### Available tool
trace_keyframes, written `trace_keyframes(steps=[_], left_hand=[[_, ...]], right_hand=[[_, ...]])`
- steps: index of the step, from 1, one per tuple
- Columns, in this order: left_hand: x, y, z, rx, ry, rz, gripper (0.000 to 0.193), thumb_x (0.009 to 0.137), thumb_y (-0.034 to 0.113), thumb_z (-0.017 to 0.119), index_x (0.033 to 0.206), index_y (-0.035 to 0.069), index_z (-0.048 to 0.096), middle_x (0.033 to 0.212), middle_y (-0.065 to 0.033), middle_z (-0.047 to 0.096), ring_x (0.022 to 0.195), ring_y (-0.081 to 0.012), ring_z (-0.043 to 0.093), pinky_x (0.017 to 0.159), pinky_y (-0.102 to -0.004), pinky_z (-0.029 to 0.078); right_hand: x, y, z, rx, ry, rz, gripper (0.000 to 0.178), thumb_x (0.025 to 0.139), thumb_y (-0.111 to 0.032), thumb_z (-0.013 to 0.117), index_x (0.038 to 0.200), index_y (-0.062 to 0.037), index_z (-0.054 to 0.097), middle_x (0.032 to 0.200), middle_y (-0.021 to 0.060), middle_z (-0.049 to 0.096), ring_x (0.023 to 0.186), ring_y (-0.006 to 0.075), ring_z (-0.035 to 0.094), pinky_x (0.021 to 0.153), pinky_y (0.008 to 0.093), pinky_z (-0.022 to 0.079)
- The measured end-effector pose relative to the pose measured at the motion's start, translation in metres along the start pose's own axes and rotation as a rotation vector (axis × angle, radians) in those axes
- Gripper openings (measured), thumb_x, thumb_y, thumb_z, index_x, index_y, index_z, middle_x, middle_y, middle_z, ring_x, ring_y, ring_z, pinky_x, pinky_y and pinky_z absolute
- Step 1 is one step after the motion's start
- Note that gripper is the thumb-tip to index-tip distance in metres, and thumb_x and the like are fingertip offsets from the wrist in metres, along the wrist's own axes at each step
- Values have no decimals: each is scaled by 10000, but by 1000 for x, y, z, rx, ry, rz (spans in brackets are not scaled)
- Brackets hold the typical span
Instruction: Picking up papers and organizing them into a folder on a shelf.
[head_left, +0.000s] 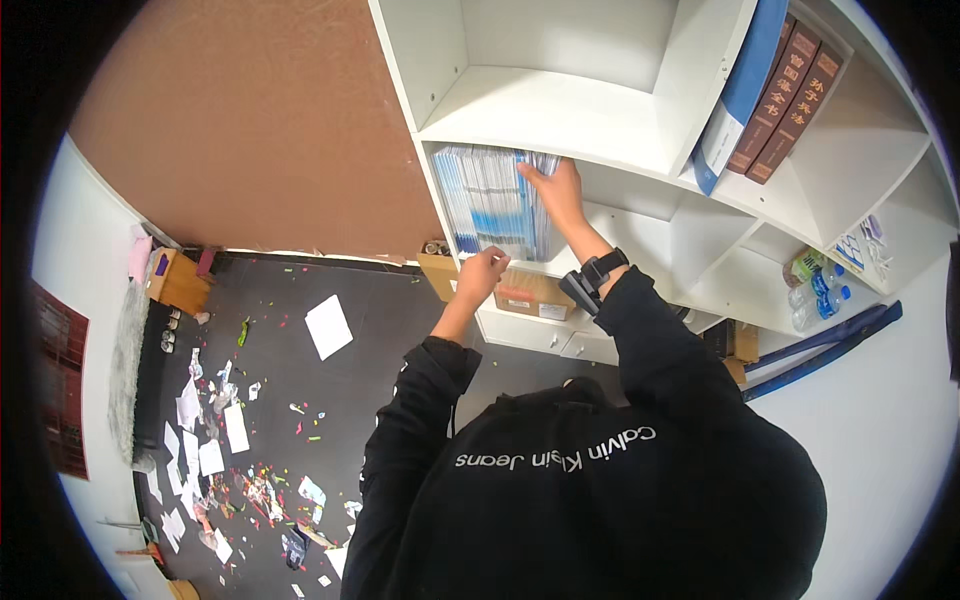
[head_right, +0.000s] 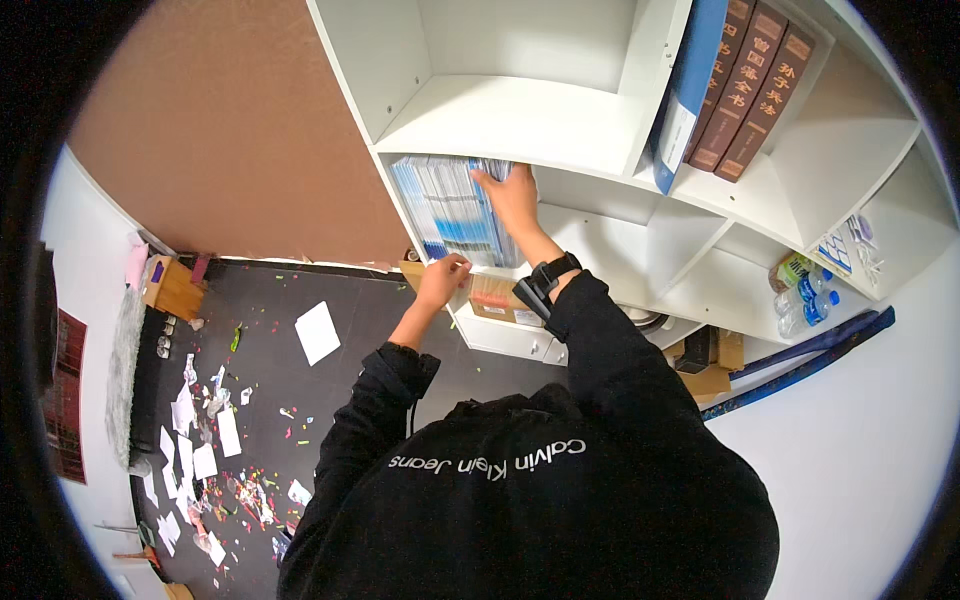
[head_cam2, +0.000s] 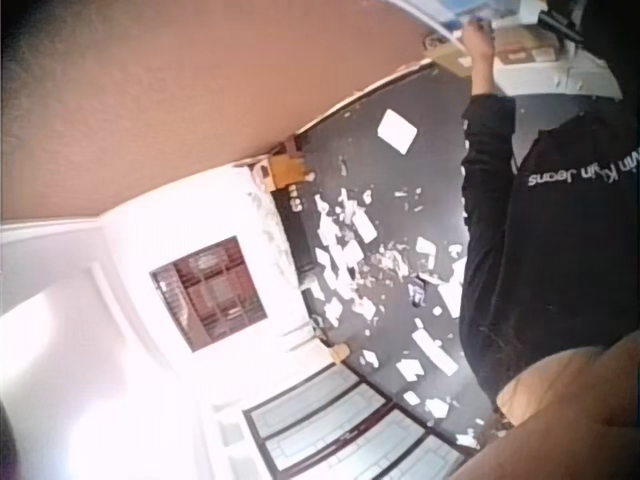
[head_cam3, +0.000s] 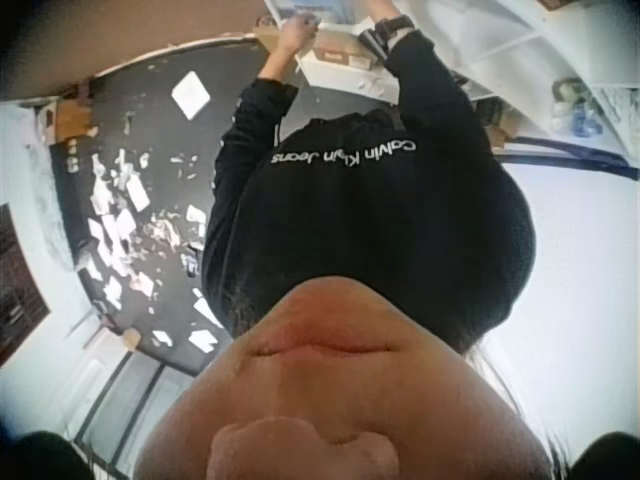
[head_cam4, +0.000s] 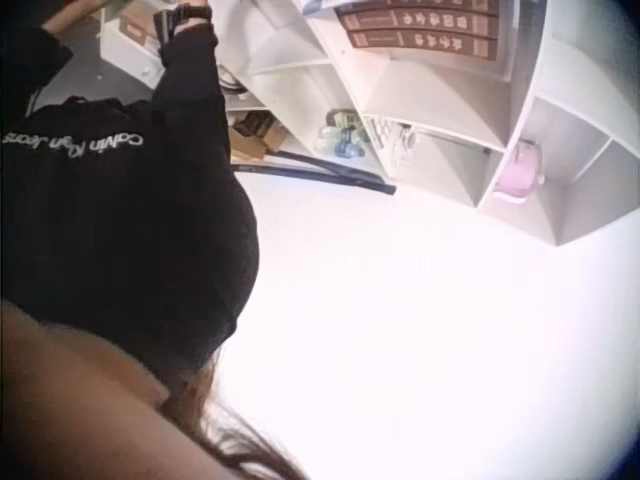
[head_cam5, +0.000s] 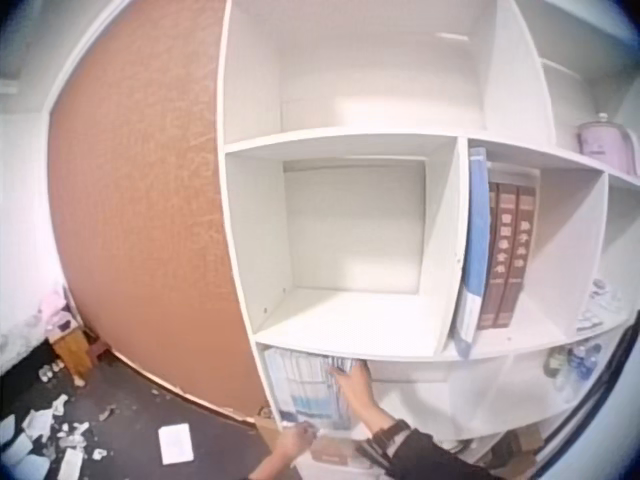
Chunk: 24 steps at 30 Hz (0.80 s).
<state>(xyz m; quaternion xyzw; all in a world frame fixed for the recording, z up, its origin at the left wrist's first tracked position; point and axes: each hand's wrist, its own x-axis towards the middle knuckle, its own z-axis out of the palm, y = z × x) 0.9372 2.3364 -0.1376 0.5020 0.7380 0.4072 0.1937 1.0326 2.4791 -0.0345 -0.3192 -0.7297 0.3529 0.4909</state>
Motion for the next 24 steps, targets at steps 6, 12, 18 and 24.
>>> trace_keyframes(steps=[6, 12, 18, 24], left_hand=[[14, -17, -3, 96, 142, 86, 295, 777, 240, 573, 982, 35, 514, 723, -134, 598, 643, -241, 598, 590, -332, 449], [52, -28, -11, -10, 30, -50, 379, 775, 310, 571, 907, -43, 523, 771, -147, 602, 718, -242, 583, 651, -322, 446], [55, -32, -13, -203, -64, -118, 422, 751, 329, 600, 891, -62, 521, 811, -149, 592, 768, -229, 567, 687, -311, 432], [45, -57, -9, -238, -89, -73, 349, 765, 254, 584, 962, -26, 515, 802, -116, 586, 741, -181, 559, 652, -309, 444]], right_hand=[[0, 2, -10, 154, -3, 59, 472, 682, -299, 686, 998, 17, 532, 929, 124, 595, 862, 203, 558, 770, 290, 415], [-1, 8, -15, 243, -137, 121, 530, 677, -297, 687, 1052, 24, 492, 950, 121, 581, 886, 205, 545, 798, 292, 404], [-14, 35, -23, 142, -243, -15, 812, 622, -266, 721, 1238, 0, 264, 1143, 177, 448, 1046, 245, 458, 876, 322, 368], [-32, 65, -26, 20, -353, 142, 899, 597, -235, 734, 1273, 0, 190, 1159, 232, 397, 1072, 321, 430, 903, 371, 354]])
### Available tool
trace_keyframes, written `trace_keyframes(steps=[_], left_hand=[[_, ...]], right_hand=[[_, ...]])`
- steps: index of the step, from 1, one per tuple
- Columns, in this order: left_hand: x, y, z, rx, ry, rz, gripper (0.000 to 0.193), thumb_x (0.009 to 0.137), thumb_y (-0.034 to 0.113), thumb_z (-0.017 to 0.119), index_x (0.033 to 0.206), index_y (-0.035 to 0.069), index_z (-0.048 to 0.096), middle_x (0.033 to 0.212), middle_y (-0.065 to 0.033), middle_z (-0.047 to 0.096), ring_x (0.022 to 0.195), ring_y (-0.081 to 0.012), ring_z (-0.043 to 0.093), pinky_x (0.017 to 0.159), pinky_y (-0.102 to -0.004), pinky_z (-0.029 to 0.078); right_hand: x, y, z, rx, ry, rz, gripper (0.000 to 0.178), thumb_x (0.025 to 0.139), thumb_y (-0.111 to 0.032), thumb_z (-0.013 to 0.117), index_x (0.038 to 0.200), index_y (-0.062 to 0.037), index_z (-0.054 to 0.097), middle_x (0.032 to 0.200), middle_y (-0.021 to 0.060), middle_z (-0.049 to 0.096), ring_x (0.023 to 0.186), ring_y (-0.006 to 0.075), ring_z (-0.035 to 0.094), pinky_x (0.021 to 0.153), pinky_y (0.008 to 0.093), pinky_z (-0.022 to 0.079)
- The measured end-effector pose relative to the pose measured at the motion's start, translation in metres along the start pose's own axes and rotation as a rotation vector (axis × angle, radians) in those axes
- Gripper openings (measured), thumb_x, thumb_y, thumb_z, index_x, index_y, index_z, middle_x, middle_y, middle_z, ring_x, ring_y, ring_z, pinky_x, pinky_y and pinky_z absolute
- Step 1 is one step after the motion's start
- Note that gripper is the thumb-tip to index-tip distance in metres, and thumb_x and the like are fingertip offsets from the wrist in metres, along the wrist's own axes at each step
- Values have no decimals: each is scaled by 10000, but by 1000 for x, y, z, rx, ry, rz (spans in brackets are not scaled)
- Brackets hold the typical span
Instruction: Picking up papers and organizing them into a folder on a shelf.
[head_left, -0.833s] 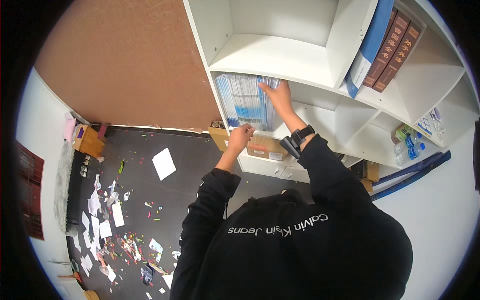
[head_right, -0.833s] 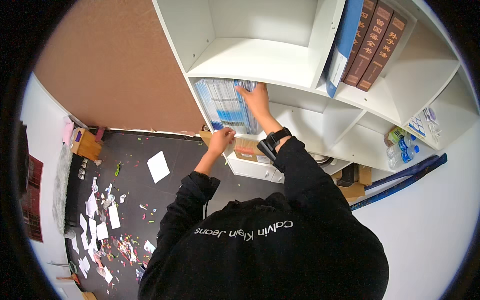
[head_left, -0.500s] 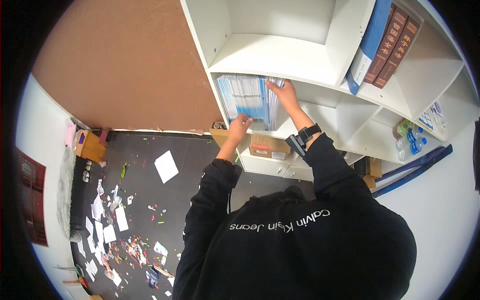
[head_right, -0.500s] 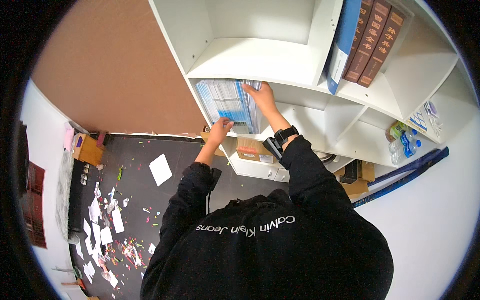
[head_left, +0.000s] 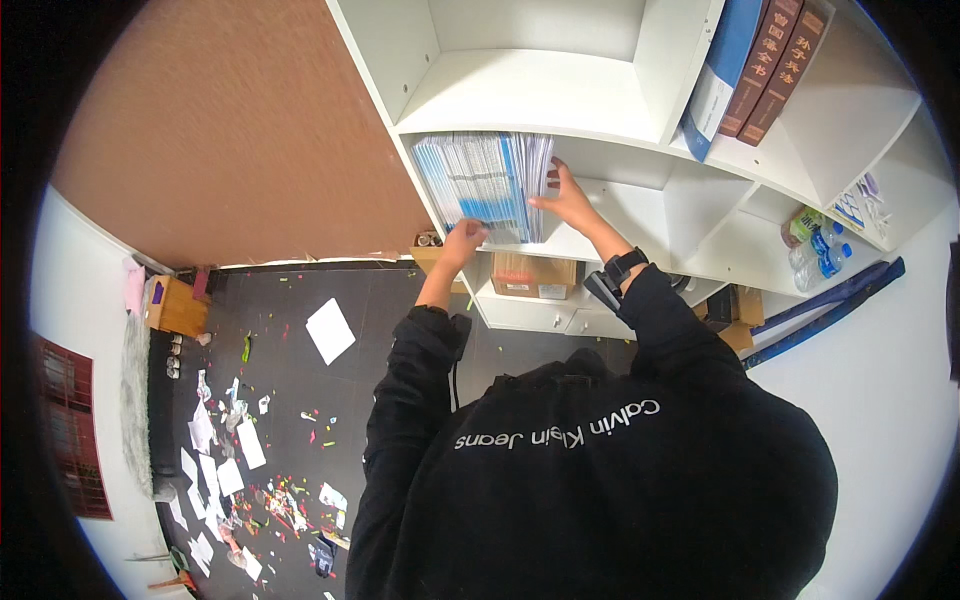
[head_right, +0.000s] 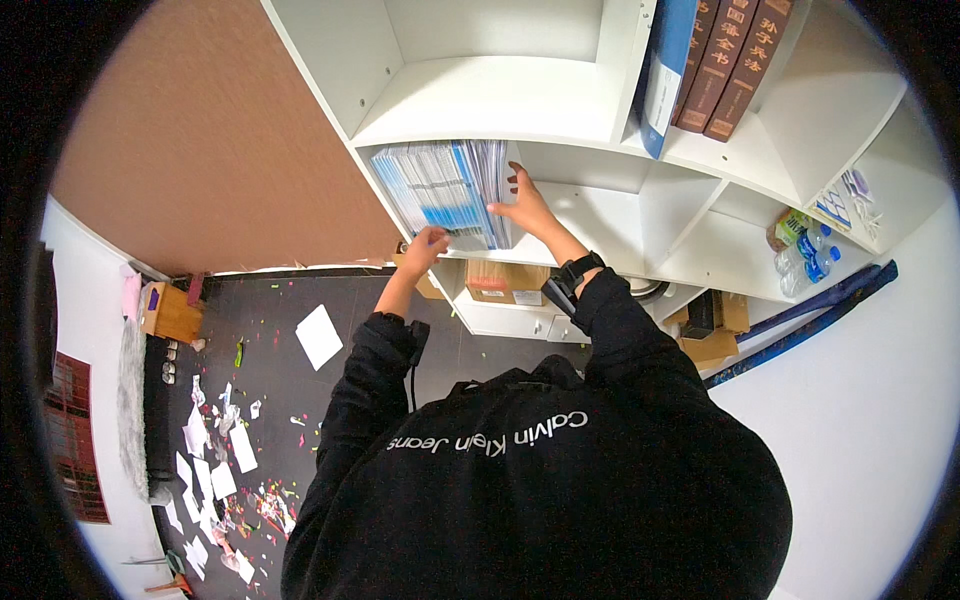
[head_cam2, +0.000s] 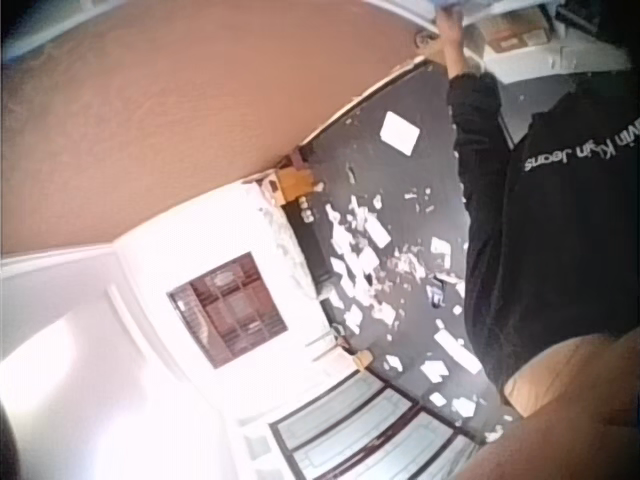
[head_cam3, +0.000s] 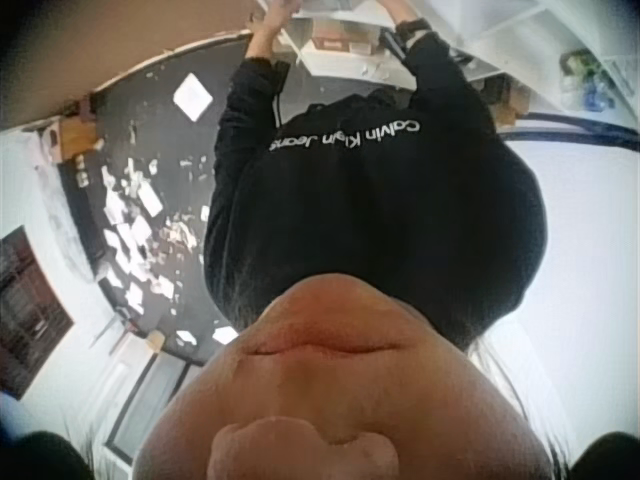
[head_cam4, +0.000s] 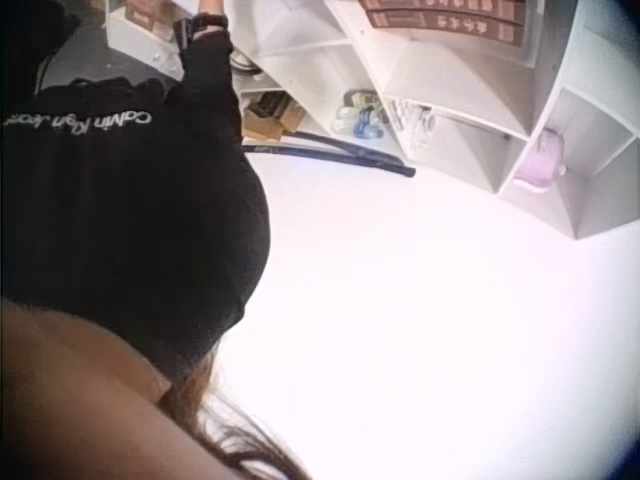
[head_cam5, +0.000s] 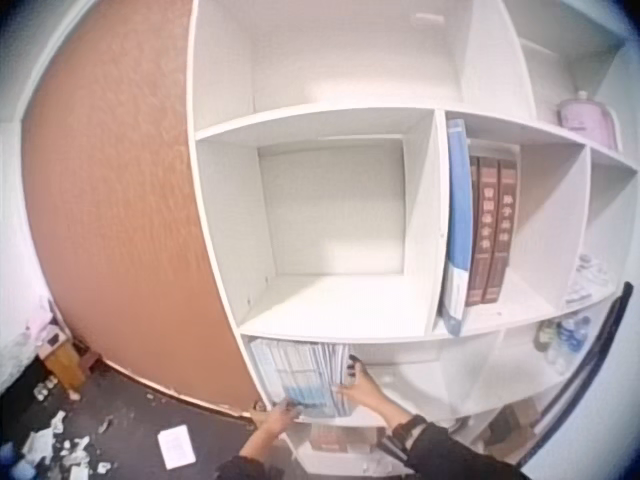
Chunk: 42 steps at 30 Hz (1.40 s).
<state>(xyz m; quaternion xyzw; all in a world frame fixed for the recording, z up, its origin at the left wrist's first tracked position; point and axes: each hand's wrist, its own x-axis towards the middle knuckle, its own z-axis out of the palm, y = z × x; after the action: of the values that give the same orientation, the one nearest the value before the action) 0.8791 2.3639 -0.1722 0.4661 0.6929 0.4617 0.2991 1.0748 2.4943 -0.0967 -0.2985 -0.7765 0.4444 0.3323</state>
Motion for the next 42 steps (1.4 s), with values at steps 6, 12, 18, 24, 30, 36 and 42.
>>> trace_keyframes(steps=[6, 12, 18, 24, 30, 36, 42], left_hand=[[-63, -86, -14, 99, -218, -186, 309, 780, 263, 557, 925, -9, 551, 716, -70, 580, 627, -159, 547, 561, -300, 441], [-204, -185, -33, -148, 3, -761, 173, 785, 212, 497, 832, 62, 570, 732, -69, 592, 620, -167, 561, 528, -309, 433], [-375, -235, -40, -250, 245, -1200, 247, 812, 296, 457, 950, 105, 528, 890, -79, 608, 738, -222, 580, 621, -368, 441], [-483, -192, 19, -384, 556, -1425, 233, 814, 226, 415, 995, 103, 495, 883, -98, 609, 737, -256, 596, 622, -407, 439], [-554, -106, 137, -693, 783, -1263, 200, 812, 216, 477, 981, 110, 496, 796, -82, 604, 700, -223, 594, 606, -348, 436], [-611, -9, 283, -643, 1047, -1363, 229, 788, 174, 508, 971, 46, 460, 725, -99, 587, 616, -200, 586, 496, -321, 436], [-596, 17, 446, -1048, 1251, -1384, 277, 753, 149, 540, 1017, 76, 500, 735, -95, 582, 611, -218, 580, 491, -339, 449]], right_hand=[[-28, 50, -7, -313, -113, 40, 742, 657, -268, 692, 1238, -22, 301, 1131, 206, 424, 1018, 308, 449, 853, 343, 386], [-79, 86, -40, -308, -503, 253, 555, 707, -262, 644, 1167, -44, 423, 1088, 157, 477, 967, 263, 485, 841, 320, 381], [-105, 103, -61, -265, -832, 432, 415, 760, -256, 575, 1097, -32, 485, 974, 83, 563, 925, 180, 509, 799, 289, 383], [-77, 103, -18, -214, -1094, 257, 421, 754, -331, 576, 1065, -52, 524, 942, 128, 586, 886, 225, 549, 767, 304, 408], [-103, 72, 48, -303, -1338, -74, 353, 737, -289, 572, 1003, -60, 534, 873, 145, 598, 792, 274, 570, 685, 355, 436], [-170, 105, 68, -187, -1685, -320, 357, 721, -271, 591, 1001, -61, 524, 808, 144, 599, 728, 301, 573, 639, 378, 448], [-180, 131, 59, -577, -1924, -555, 357, 730, -280, 576, 1019, -77, 525, 931, 160, 585, 876, 330, 547, 745, 399, 431]])
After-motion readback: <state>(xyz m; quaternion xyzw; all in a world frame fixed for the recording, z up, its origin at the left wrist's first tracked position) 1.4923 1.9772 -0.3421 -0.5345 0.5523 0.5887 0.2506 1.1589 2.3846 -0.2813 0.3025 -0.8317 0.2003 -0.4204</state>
